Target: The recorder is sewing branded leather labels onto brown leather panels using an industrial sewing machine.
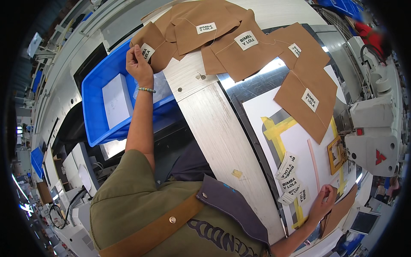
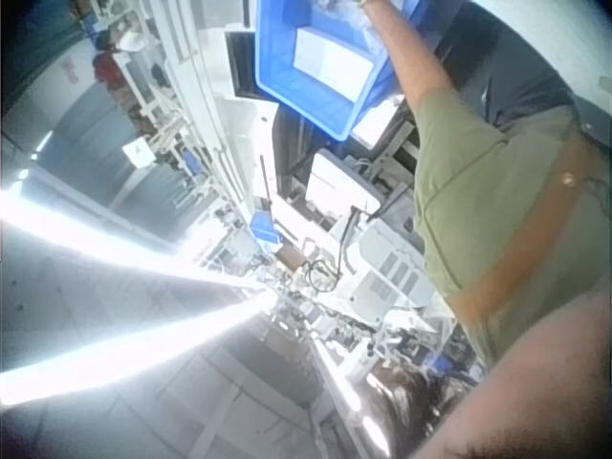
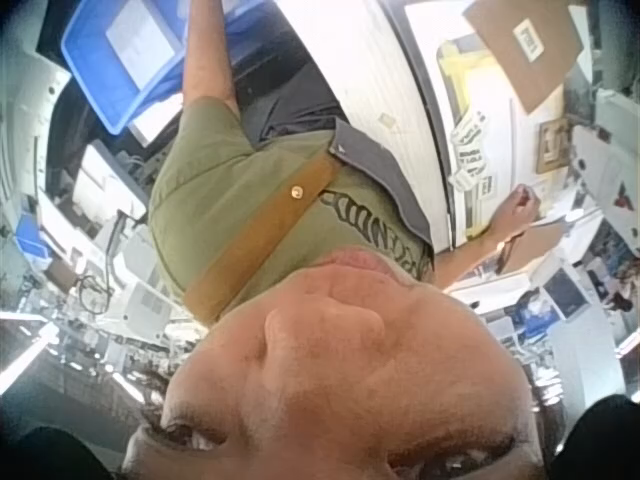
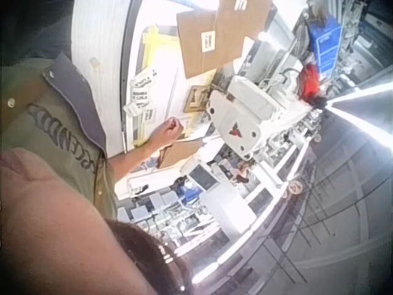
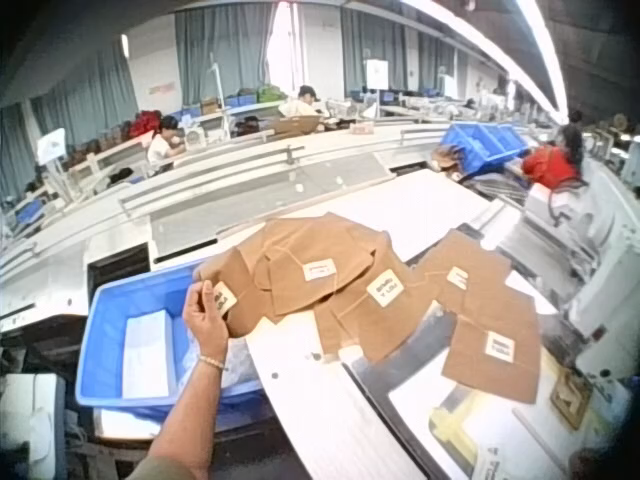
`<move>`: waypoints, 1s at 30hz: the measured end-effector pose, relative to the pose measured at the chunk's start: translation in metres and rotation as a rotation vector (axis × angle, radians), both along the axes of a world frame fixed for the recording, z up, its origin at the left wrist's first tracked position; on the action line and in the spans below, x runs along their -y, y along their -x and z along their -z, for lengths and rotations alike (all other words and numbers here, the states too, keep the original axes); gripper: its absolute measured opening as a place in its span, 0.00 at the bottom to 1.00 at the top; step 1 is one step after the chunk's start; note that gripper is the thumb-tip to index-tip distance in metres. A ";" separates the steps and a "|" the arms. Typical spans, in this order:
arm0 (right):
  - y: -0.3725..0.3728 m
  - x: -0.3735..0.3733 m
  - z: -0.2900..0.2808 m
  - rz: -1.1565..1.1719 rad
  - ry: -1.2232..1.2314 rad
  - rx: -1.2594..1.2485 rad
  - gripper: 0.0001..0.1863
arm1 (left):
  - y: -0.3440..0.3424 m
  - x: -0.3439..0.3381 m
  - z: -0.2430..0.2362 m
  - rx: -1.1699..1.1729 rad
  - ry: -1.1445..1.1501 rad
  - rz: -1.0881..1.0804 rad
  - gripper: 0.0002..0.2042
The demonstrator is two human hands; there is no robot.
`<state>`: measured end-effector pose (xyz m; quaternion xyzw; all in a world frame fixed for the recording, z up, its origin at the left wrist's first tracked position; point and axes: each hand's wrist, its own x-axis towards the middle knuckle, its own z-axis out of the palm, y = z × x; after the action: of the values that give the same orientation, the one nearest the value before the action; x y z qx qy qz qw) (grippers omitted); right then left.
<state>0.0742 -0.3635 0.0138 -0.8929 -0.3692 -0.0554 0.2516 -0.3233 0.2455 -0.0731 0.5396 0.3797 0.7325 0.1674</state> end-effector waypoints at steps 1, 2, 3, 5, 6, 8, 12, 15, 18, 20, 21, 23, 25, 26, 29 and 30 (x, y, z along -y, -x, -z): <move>0.000 0.000 -0.001 0.002 0.002 -0.005 0.05 | 0.000 0.000 0.000 0.005 0.008 0.007 0.13; 0.000 0.000 -0.001 0.002 0.002 -0.005 0.05 | 0.000 0.001 0.000 0.009 0.016 0.015 0.14; 0.000 0.000 0.000 0.000 0.001 -0.003 0.05 | 0.000 0.001 0.000 0.009 0.016 0.015 0.14; -0.001 0.000 0.001 -0.002 -0.001 -0.002 0.05 | 0.002 0.000 0.003 -0.025 0.034 0.003 0.15; -0.001 0.000 0.001 -0.002 -0.003 -0.001 0.05 | 0.003 -0.001 0.004 -0.025 0.034 0.003 0.15; -0.001 0.000 0.001 -0.001 -0.005 0.001 0.05 | 0.004 -0.002 0.004 -0.018 0.034 0.006 0.16; -0.002 0.002 0.001 -0.010 -0.007 0.000 0.04 | -0.001 0.001 0.002 0.071 0.035 0.059 0.17; 0.002 -0.002 -0.001 -0.005 -0.014 -0.004 0.04 | -0.001 0.001 0.001 0.086 0.031 0.097 0.15; 0.003 -0.002 -0.001 0.019 -0.012 0.001 0.03 | -0.003 -0.005 0.003 -0.026 0.087 -0.063 0.15; 0.003 -0.003 -0.001 0.025 -0.011 0.013 0.03 | 0.012 -0.018 0.015 -0.101 0.174 -0.185 0.16; 0.003 -0.003 -0.001 0.022 -0.020 0.002 0.03 | 0.021 -0.025 0.022 -0.180 0.262 -0.312 0.17; 0.004 -0.003 -0.001 0.032 -0.028 -0.007 0.03 | 0.024 -0.031 0.025 -0.160 0.335 -0.247 0.21; 0.005 -0.004 -0.002 0.025 -0.036 -0.010 0.03 | 0.021 -0.028 0.024 -0.258 0.202 -0.448 0.24; 0.007 -0.004 -0.003 0.037 -0.036 -0.007 0.03 | 0.016 -0.018 0.018 -0.352 0.169 -0.468 0.25; 0.009 -0.008 -0.007 0.041 -0.037 -0.010 0.03 | -0.002 0.011 -0.006 -0.596 -0.002 -0.397 0.24; 0.008 -0.008 -0.006 0.032 -0.044 -0.012 0.03 | -0.011 0.018 -0.014 -0.645 -0.021 -0.257 0.23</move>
<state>0.0663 -0.3551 0.0196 -0.8932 -0.3521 -0.0622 0.2726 -0.3126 0.2272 -0.0587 0.6929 0.4705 0.5430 -0.0603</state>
